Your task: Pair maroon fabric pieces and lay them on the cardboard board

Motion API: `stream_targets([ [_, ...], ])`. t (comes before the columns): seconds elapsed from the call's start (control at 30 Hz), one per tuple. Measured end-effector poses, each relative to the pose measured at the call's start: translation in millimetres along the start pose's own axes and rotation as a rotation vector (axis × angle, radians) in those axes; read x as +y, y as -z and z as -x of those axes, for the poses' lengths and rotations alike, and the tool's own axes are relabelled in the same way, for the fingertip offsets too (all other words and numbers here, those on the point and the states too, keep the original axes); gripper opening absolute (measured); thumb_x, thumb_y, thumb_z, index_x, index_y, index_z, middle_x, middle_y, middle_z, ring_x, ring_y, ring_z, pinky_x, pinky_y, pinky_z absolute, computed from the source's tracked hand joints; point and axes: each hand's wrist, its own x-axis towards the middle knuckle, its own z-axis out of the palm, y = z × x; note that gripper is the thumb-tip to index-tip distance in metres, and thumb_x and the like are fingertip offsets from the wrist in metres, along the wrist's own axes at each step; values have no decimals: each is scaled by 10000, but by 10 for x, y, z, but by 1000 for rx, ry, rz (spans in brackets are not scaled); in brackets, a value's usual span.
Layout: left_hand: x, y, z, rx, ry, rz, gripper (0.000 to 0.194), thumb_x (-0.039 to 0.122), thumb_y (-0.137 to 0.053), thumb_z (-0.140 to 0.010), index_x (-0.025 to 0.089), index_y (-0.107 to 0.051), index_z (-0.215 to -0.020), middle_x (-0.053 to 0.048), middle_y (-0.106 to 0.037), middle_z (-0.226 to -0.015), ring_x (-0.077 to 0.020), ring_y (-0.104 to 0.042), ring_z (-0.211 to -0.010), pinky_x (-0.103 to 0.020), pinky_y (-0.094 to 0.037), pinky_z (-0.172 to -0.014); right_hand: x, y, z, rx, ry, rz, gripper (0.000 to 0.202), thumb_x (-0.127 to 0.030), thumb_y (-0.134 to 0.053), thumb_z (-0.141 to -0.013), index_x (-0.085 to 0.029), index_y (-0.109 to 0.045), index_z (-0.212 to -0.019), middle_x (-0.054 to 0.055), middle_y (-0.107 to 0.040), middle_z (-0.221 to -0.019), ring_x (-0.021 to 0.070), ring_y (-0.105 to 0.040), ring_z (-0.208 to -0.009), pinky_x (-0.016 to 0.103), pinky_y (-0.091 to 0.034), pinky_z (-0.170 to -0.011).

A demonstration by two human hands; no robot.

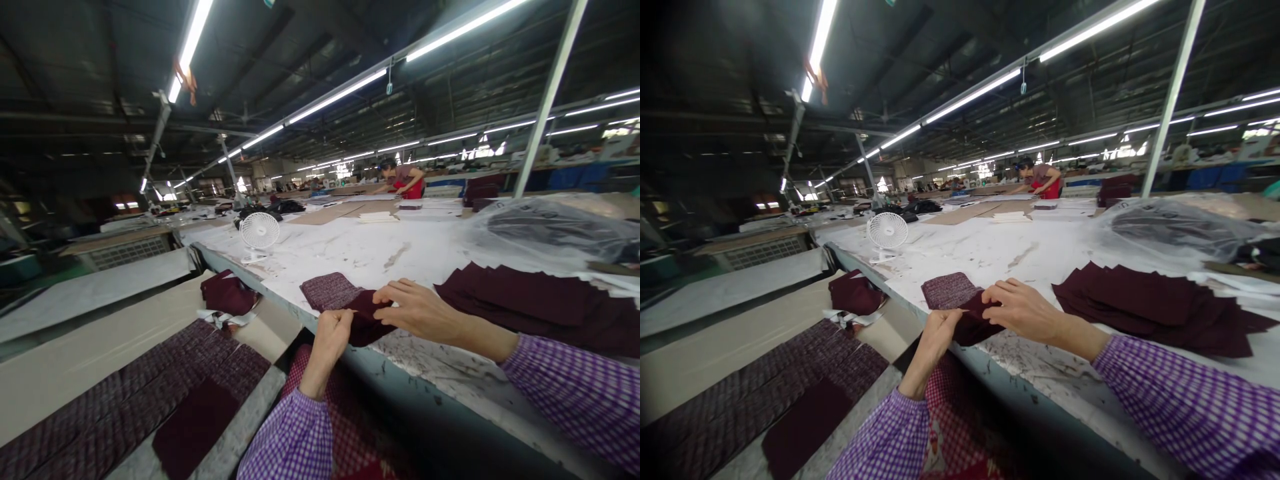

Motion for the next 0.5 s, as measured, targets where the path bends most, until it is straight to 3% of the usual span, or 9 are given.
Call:
stream_targets([
  [0.1, -57, 6, -33, 42, 21, 7, 450, 417, -405, -807, 195, -306, -429, 46, -297, -413, -87, -285, -448, -236, -213, -460, -66, 25, -19, 78, 41, -43, 231, -224, -436, -924, -216, -654, -999, 70, -637, -1095, 202, -544, -957, 377, -441, -829],
  [0.2, -102, -7, -47, 57, 5, 65, 457, 434, -433, -804, 196, -260, -454, 57, -241, -429, -72, -234, -450, -233, -172, -452, -137, 18, -46, 41, -10, -144, 259, -264, -416, -932, -214, -657, -1013, 70, -670, -1042, 205, -568, -959, 378, -460, -836],
  [0.27, -121, -43, -53, 121, 41, 190, 437, 433, -467, -791, 188, -315, -463, 56, -296, -431, -72, -280, -447, -221, -211, -447, -151, -44, -41, -43, -102, -167, 308, -284, -381, -945, -203, -678, -954, 80, -682, -994, 208, -595, -915, 383, -473, -823],
  [0.37, -133, -77, -79, 245, 143, 540, 320, 392, -520, -771, 156, -481, -559, 27, -486, -498, -97, -444, -485, -215, -353, -488, -115, -208, 14, -126, -259, -123, 330, -315, -384, -945, -189, -689, -953, 98, -666, -1075, 230, -602, -958, 408, -457, -873],
  [0.43, -142, -11, -120, 308, 203, 800, 200, 317, -545, -762, 137, -550, -675, -7, -594, -600, -124, -545, -556, -243, -443, -559, -79, -307, 59, -164, -297, -97, 326, -345, -416, -933, -174, -661, -1065, 110, -646, -1132, 249, -583, -1003, 424, -439, -903],
  [0.5, -166, 169, -177, 377, 216, 1015, 97, 225, -518, -768, 141, -563, -752, -24, -641, -672, -137, -599, -621, -277, -496, -633, -55, -358, 87, -195, -302, -102, 354, -363, -433, -924, -158, -627, -1137, 117, -641, -1141, 252, -576, -1006, 425, -434, -905],
])
